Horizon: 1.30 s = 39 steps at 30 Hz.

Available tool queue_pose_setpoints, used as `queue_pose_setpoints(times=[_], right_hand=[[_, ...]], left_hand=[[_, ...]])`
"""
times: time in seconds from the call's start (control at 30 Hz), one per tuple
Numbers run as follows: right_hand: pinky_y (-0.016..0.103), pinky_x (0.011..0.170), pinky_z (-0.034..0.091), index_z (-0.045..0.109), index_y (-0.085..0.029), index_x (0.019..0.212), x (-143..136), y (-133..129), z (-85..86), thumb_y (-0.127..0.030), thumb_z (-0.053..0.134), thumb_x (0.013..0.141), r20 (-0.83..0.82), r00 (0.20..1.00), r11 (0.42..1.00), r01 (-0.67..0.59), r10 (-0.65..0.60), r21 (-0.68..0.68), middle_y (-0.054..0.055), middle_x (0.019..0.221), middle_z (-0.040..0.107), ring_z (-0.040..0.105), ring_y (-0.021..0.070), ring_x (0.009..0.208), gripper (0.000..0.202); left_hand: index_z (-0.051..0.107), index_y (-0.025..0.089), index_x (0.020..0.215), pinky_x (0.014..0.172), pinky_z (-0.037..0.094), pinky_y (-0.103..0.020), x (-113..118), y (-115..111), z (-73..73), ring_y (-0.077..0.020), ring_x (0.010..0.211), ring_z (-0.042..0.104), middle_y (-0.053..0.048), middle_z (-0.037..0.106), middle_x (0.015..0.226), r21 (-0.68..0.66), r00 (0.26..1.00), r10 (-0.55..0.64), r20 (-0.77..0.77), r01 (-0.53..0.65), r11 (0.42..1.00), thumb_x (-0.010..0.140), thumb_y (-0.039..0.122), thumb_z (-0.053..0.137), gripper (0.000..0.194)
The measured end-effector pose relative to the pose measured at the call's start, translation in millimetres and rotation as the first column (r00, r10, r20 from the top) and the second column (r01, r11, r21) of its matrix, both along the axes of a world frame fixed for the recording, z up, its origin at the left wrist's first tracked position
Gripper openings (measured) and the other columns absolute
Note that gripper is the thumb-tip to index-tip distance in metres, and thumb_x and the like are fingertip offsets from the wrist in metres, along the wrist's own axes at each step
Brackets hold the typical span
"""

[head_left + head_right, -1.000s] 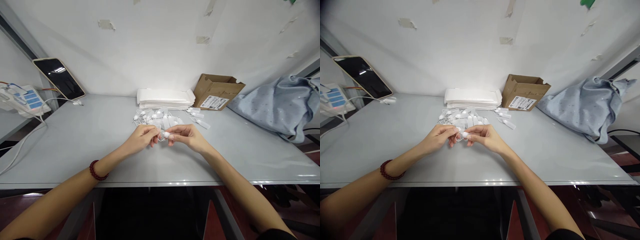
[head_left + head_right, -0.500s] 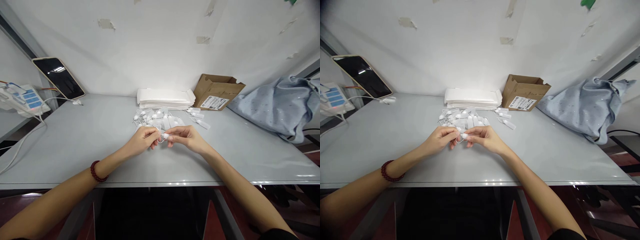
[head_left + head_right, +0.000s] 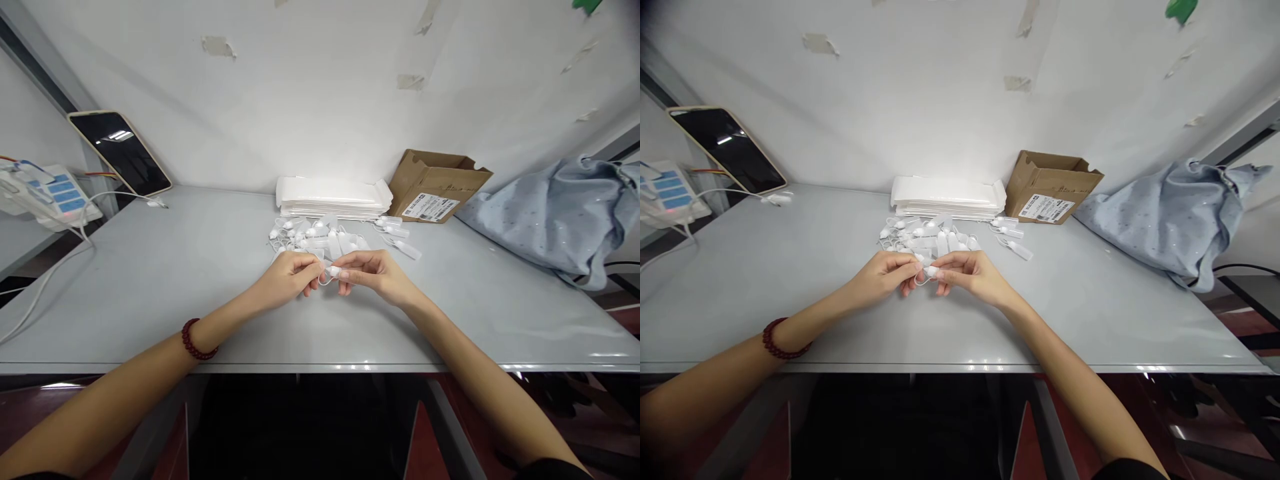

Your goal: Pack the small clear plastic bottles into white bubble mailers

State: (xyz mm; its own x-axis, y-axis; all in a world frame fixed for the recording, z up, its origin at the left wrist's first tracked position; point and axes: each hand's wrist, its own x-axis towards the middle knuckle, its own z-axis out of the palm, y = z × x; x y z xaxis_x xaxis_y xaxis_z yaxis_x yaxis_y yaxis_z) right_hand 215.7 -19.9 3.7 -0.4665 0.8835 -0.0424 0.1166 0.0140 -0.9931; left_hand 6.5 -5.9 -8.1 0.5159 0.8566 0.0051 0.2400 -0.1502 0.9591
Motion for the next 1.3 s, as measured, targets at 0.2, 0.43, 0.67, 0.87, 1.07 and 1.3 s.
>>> queue_pose_setpoints(times=[0.2,0.43,0.67,0.87,1.07,1.3], right_hand=[[0.028,0.055,0.054,0.069,-0.014,0.084,10.9,7.5,5.8,-0.047,0.065,0.082,0.084,0.973,0.974,0.208,-0.215,0.088,0.005,0.074,0.069,0.067,0.0151,0.058,0.033],[0.038,0.075,0.052,0.067,-0.017,0.084,67.3,34.2,0.6,-0.029,0.064,0.079,0.335,0.54,0.601,0.451,-0.772,0.66,0.008,0.087,0.072,0.067,0.0239,0.083,0.014],[0.036,0.073,0.048,0.067,-0.013,0.102,104.0,48.4,-12.0,-0.022,0.067,0.075,0.81,0.149,0.813,0.258,-0.567,0.521,0.016,0.107,0.068,0.064,0.0302,0.097,0.028],[0.034,0.068,0.045,0.07,-0.012,0.097,99.3,50.6,-19.1,-0.022,0.062,0.078,0.836,0.141,0.835,0.257,-0.531,0.487,0.018,0.101,0.07,0.066,0.0304,0.091,0.023],[0.03,0.063,0.044,0.069,-0.014,0.08,89.7,44.2,-12.0,-0.027,0.054,0.084,0.784,0.304,0.84,0.226,-0.541,0.493,0.01,0.08,0.07,0.063,0.021,0.072,0.02],[0.029,0.066,0.047,0.064,-0.018,0.088,53.1,31.8,-7.6,-0.038,0.05,0.089,0.435,0.748,0.748,0.122,-0.501,0.652,0.005,0.08,0.064,0.058,0.0183,0.075,0.024]], left_hand=[[0.063,0.014,0.065,0.049,0.044,-0.02,-2.2,9.2,2.4,-0.008,0.048,0.053,0.001,0.057,0.057,-0.042,0.99,0.124,0.063,-0.122,0.992,0.085,0.026,0.051,0.026],[0.065,0.013,0.084,0.049,0.043,-0.023,-4.6,15.5,1.4,-0.0082,0.046,0.052,0.0,0.06,0.064,-0.162,0.94,0.311,0.144,-0.287,0.944,0.088,0.033,0.051,0.025],[0.065,0.013,0.086,0.048,0.04,-0.022,-5.2,13.5,3.2,-0.0081,0.044,0.049,0.002,0.056,0.058,-0.188,0.883,0.422,0.204,-0.387,0.902,0.083,0.031,0.056,0.02],[0.062,0.015,0.067,0.043,0.037,-0.021,-10.0,16.1,6.5,-0.0068,0.04,0.044,0.005,0.048,0.049,-0.143,0.799,0.516,0.31,-0.497,0.856,0.076,0.022,0.056,0.014],[0.061,0.016,0.062,0.043,0.036,-0.021,-12.5,16.1,7.5,-0.0071,0.04,0.043,0.005,0.047,0.047,-0.116,0.807,0.493,0.324,-0.484,0.867,0.076,0.021,0.055,0.016],[0.064,0.015,0.068,0.047,0.039,-0.022,-7.8,10.4,9.3,-0.0078,0.044,0.047,0.003,0.053,0.054,-0.099,0.901,0.383,0.203,-0.371,0.923,0.08,0.026,0.056,0.018]])
